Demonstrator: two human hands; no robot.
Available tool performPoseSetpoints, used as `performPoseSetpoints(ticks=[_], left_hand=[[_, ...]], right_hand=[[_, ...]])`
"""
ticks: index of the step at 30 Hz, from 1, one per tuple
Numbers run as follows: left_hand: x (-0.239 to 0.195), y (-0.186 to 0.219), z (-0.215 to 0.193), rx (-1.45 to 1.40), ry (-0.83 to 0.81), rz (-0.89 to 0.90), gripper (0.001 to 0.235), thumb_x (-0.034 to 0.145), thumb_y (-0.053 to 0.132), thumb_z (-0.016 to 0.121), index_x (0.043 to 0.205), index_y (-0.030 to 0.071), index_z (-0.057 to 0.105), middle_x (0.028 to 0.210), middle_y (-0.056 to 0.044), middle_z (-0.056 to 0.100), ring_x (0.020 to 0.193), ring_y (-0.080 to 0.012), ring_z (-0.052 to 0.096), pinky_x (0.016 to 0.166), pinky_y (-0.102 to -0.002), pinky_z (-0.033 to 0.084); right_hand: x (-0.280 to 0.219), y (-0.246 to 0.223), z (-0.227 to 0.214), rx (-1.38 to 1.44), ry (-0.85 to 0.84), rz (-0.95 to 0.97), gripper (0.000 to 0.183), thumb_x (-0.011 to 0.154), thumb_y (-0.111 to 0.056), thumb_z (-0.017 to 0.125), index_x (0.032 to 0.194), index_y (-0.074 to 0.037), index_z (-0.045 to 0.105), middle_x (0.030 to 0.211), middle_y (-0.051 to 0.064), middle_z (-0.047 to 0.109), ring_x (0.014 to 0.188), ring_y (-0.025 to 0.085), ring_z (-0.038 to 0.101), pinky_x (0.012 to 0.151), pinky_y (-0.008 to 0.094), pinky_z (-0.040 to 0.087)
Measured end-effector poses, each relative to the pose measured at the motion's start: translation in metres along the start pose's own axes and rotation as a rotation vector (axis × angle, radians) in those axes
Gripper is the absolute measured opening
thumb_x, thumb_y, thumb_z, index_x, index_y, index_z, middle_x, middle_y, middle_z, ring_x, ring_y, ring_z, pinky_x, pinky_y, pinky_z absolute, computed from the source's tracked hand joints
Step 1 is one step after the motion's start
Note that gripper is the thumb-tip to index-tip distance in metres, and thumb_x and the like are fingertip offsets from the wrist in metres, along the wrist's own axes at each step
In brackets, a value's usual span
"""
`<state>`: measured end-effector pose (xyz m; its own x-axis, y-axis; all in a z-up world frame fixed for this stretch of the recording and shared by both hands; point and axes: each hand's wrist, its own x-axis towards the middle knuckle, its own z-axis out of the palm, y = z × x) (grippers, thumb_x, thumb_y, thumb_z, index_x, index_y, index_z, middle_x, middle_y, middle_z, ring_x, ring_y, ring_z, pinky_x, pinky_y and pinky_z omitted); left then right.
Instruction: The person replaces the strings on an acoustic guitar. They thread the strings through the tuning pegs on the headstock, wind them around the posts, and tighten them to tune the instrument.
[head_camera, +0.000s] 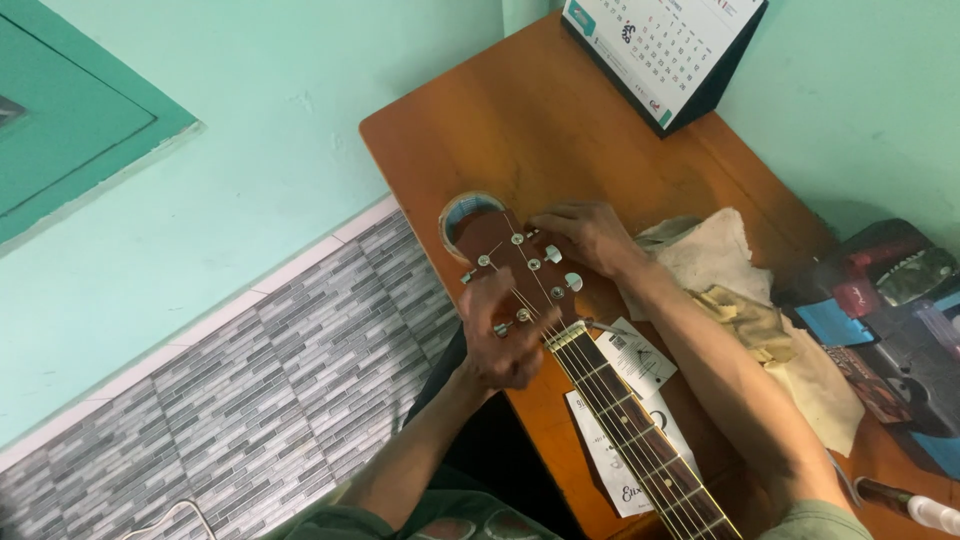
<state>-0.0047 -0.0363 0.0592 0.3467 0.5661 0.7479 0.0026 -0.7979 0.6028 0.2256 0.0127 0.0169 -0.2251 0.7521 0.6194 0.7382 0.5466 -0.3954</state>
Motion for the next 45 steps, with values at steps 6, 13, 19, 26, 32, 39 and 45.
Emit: performPoseSetpoints(ticks=[6,13,19,26,32,39,45], left_hand=[[-0.064,-0.054,0.034,0.239,0.070,0.544,0.034,0.102,0.057,0.043,0.120,0.054,0.072,0.151,0.003,0.055,0.145,-0.0290,0.048,0.117,-0.059,0.037],[-0.067,-0.049,0.054,-0.056,0.123,0.471,0.027,0.100,0.059,0.055,0.118,0.052,0.075,0.153,0.000,0.046,0.147,-0.0326,0.045,0.112,-0.058,0.042],[-0.049,-0.033,0.041,-0.063,-0.023,0.723,0.025,0.109,0.041,0.051,0.129,0.043,0.065,0.131,-0.007,0.076,0.122,-0.0231,0.073,0.117,-0.054,0.033],[-0.060,-0.041,0.031,0.023,-0.201,1.012,0.060,0.111,0.047,0.070,0.157,0.025,0.037,0.142,-0.009,0.065,0.124,-0.0200,0.066,0.108,-0.047,0.039],[-0.067,-0.043,0.034,-0.027,-0.246,1.020,0.073,0.109,0.054,0.076,0.159,0.024,0.032,0.145,-0.012,0.061,0.128,-0.0227,0.065,0.106,-0.048,0.039],[-0.075,-0.052,0.041,0.027,-0.163,1.033,0.075,0.108,0.064,0.073,0.159,0.025,0.034,0.153,-0.010,0.056,0.132,-0.0207,0.063,0.115,-0.057,0.026],[-0.040,-0.024,0.026,0.163,-0.354,0.958,0.069,0.109,0.060,0.078,0.154,0.022,0.042,0.146,-0.003,0.067,0.135,-0.0182,0.066,0.115,-0.049,0.033]], right_hand=[[-0.008,0.008,0.008,-0.012,-0.028,0.040,0.019,0.096,-0.009,0.067,0.113,-0.011,0.073,0.100,0.011,0.075,0.090,0.037,0.073,0.074,0.046,0.059],[-0.011,0.009,0.011,-0.047,-0.027,0.059,0.018,0.096,-0.011,0.069,0.113,-0.015,0.074,0.097,0.009,0.076,0.087,0.034,0.074,0.072,0.044,0.059],[-0.007,0.006,0.009,-0.046,-0.047,0.078,0.019,0.097,-0.009,0.066,0.114,-0.015,0.072,0.096,0.008,0.076,0.089,0.032,0.075,0.074,0.043,0.060],[-0.009,0.011,0.011,-0.138,-0.029,-0.084,0.025,0.096,-0.012,0.077,0.119,-0.008,0.069,0.091,0.007,0.074,0.072,0.024,0.070,0.052,0.035,0.051],[-0.012,0.014,0.015,-0.225,0.027,-0.114,0.018,0.095,-0.015,0.079,0.111,-0.009,0.073,0.093,0.005,0.077,0.073,0.021,0.073,0.049,0.030,0.050],[-0.014,0.015,0.017,-0.259,0.059,-0.111,0.016,0.096,-0.015,0.079,0.110,-0.011,0.074,0.089,0.005,0.076,0.065,0.019,0.069,0.045,0.029,0.043],[-0.012,0.010,0.013,-0.307,0.135,-0.179,0.018,0.096,-0.004,0.079,0.112,-0.008,0.073,0.088,0.003,0.072,0.061,0.019,0.058,0.043,0.030,0.034]])
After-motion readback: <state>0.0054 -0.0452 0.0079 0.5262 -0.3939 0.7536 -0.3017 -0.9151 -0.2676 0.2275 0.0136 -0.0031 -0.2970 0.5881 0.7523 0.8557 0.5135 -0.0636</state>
